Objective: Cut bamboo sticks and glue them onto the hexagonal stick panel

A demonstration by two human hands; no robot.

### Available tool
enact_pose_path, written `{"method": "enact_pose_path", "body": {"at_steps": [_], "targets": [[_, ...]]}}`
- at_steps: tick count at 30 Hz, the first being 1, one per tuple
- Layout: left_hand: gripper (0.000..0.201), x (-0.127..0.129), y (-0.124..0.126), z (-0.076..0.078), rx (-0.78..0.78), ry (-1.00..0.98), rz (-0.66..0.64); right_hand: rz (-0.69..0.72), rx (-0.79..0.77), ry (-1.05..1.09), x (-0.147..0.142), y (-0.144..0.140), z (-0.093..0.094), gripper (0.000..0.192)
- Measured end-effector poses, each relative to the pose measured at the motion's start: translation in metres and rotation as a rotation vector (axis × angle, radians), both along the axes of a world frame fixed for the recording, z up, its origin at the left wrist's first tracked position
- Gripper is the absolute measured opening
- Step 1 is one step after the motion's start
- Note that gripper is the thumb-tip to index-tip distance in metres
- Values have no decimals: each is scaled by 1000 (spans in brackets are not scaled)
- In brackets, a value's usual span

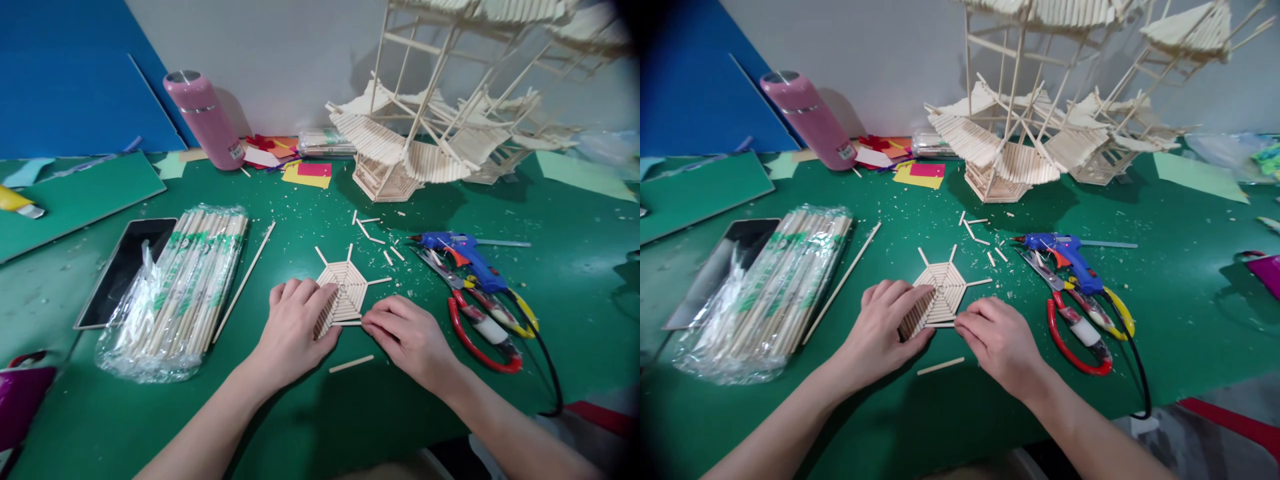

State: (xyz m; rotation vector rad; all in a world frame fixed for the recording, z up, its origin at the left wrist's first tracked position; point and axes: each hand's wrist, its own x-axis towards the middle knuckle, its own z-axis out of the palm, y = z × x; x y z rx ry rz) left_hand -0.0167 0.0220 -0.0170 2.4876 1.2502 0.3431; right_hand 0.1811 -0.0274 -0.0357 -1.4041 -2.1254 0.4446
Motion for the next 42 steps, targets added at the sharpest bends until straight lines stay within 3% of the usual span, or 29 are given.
{"method": "enact_pose_path", "body": {"at_steps": [17, 42], "targets": [[39, -1, -2, -2, 20, -18, 11, -58, -7, 40, -2, 0, 2, 12], [38, -1, -2, -1, 7, -8, 11, -28, -32, 7, 0, 2, 6, 13]]}}
